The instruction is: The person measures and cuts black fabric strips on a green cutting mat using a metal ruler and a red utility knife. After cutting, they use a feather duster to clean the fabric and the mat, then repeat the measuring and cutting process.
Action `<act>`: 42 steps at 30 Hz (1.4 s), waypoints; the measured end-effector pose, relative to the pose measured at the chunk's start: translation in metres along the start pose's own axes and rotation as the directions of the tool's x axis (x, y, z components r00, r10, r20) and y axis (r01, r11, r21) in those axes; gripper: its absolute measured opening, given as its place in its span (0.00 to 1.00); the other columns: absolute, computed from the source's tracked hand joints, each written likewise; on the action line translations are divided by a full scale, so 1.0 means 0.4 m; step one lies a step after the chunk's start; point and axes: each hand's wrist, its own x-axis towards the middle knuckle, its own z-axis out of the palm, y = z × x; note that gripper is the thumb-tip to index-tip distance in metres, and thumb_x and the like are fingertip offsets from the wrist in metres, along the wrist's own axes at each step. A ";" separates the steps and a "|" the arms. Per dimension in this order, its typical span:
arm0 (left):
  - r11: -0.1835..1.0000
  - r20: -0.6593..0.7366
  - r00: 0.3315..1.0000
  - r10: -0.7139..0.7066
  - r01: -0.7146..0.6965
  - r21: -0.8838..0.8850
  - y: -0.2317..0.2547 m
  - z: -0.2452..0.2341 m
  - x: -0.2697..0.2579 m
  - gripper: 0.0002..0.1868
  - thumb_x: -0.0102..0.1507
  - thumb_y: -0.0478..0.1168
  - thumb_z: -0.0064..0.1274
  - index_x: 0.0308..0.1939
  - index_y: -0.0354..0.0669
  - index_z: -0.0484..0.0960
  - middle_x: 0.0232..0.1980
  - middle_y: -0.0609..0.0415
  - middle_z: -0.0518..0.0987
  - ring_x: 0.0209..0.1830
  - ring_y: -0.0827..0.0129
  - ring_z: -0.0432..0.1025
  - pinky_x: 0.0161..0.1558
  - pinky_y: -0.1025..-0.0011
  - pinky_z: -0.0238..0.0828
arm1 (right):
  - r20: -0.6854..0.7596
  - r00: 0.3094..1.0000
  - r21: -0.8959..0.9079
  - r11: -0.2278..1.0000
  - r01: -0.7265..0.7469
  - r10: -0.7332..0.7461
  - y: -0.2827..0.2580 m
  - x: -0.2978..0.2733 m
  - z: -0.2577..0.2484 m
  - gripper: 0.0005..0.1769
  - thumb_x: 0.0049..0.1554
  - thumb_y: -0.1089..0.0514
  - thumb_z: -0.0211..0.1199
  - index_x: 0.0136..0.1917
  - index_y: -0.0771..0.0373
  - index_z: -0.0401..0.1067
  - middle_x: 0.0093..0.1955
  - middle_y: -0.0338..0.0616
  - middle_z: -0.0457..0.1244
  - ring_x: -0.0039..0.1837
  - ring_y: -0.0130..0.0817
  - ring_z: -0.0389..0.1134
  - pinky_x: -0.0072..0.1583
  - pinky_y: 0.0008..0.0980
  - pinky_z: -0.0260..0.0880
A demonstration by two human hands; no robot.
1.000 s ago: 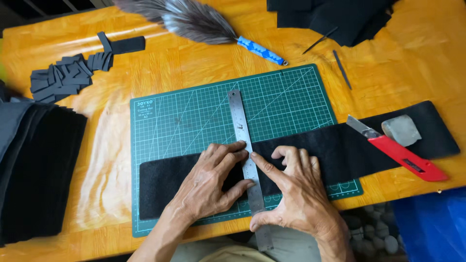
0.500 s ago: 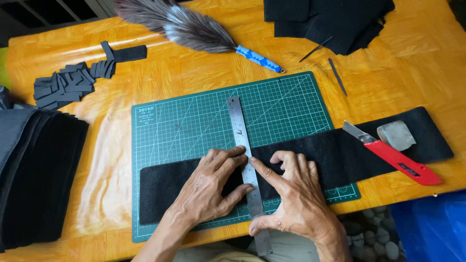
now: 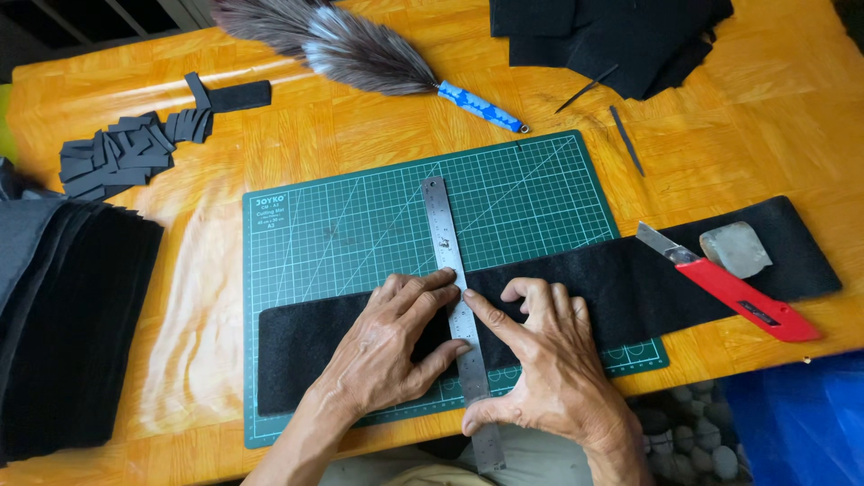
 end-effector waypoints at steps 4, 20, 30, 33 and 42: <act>1.000 0.007 1.000 0.000 0.000 0.002 -0.003 0.001 -0.001 0.28 0.67 0.50 0.56 0.63 0.34 0.72 0.68 0.40 0.73 0.56 0.47 0.70 0.56 0.53 0.68 | -0.006 1.000 0.018 1.000 -0.004 0.004 0.000 0.001 -0.002 0.77 0.21 0.03 0.66 0.77 0.39 0.64 0.61 0.46 0.56 0.56 0.47 0.58 0.54 0.50 0.58; 0.999 0.016 0.999 0.030 -0.031 0.037 -0.007 0.006 -0.007 0.38 0.62 0.61 0.58 0.62 0.33 0.71 0.68 0.38 0.72 0.55 0.45 0.69 0.56 0.50 0.67 | -0.010 1.000 0.013 1.000 0.005 -0.005 -0.002 -0.001 -0.003 0.76 0.22 0.03 0.64 0.78 0.39 0.63 0.61 0.48 0.56 0.56 0.48 0.58 0.55 0.50 0.57; 0.998 0.004 0.999 0.033 -0.033 0.050 -0.008 0.010 -0.007 0.43 0.60 0.64 0.61 0.63 0.32 0.71 0.69 0.39 0.72 0.54 0.45 0.70 0.56 0.49 0.67 | -0.023 1.000 0.028 1.000 0.011 -0.011 -0.003 0.000 -0.005 0.75 0.24 0.03 0.59 0.78 0.40 0.63 0.60 0.48 0.56 0.55 0.47 0.58 0.53 0.49 0.56; 0.999 0.014 0.999 0.030 -0.030 0.034 -0.006 0.006 -0.006 0.42 0.60 0.64 0.59 0.63 0.32 0.71 0.69 0.38 0.71 0.55 0.45 0.70 0.57 0.50 0.66 | -0.011 1.000 0.027 1.000 0.006 -0.005 -0.004 0.000 -0.006 0.75 0.24 0.03 0.60 0.78 0.40 0.62 0.60 0.48 0.56 0.55 0.47 0.57 0.54 0.49 0.56; 0.999 0.016 1.000 0.027 -0.027 0.032 -0.006 0.004 -0.005 0.42 0.61 0.64 0.59 0.63 0.32 0.71 0.69 0.37 0.72 0.55 0.45 0.69 0.57 0.50 0.66 | -0.010 1.000 0.018 1.000 -0.001 0.001 -0.004 0.001 -0.004 0.76 0.24 0.02 0.59 0.78 0.40 0.63 0.61 0.48 0.55 0.54 0.48 0.57 0.54 0.50 0.57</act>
